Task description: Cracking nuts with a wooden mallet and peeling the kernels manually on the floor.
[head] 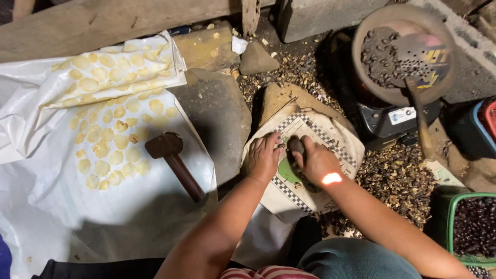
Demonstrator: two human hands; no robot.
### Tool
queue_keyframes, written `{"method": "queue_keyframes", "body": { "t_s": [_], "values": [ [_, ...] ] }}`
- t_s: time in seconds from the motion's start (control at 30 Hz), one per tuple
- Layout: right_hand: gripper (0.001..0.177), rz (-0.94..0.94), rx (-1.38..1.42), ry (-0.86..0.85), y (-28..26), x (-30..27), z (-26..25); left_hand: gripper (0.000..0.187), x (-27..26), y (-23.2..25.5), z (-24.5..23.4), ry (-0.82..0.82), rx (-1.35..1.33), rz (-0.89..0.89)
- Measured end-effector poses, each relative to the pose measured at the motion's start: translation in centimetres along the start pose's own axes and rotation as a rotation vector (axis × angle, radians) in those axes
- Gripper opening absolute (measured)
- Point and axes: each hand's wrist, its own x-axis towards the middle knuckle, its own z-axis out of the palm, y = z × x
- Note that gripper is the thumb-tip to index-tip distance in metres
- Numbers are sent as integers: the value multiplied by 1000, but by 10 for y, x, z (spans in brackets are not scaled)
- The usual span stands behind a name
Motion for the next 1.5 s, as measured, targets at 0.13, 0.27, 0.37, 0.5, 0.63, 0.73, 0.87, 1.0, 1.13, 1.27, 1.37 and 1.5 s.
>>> {"method": "queue_keyframes", "body": {
  "t_s": [0.13, 0.27, 0.37, 0.5, 0.63, 0.73, 0.87, 1.0, 1.13, 1.27, 1.37, 1.5],
  "values": [
    [52, -198, -291, 143, -9, -21, -4, 64, -13, 10, -18, -74, 148, -18],
    [50, -223, -171, 76, -7, -16, -11, 71, -22, 9, -13, -94, 136, -48],
    [52, -160, -34, 22, -15, -7, -35, 71, -26, -3, 1, -64, 210, -14],
    [46, -317, 50, 14, -39, -1, -23, 69, -28, -3, 1, -54, 191, -33],
    [47, -279, 3, -27, -32, 8, -37, 68, -24, -5, -3, -120, 179, -2],
    [52, -128, 98, -113, -20, 13, -27, 70, -30, -5, -2, -210, 218, 6],
    [50, -117, 32, -77, -29, 14, -33, 72, -25, -6, 2, -273, 233, -20],
    [49, -197, -133, -58, -33, 3, -32, 73, -25, -3, -6, -304, 238, -26],
    [53, -69, -215, 50, -2, -9, -45, 70, -23, -4, -8, -260, 252, 30],
    [56, -120, -482, 67, 20, -2, -53, 66, -24, -3, -6, -185, 251, 48],
    [24, -281, -338, 307, 52, 87, -40, 61, -20, -2, -9, -194, 240, 49],
    [23, -86, -16, 224, 57, 210, -39, 62, -12, 9, -22, -204, 132, 16]
  ]
}}
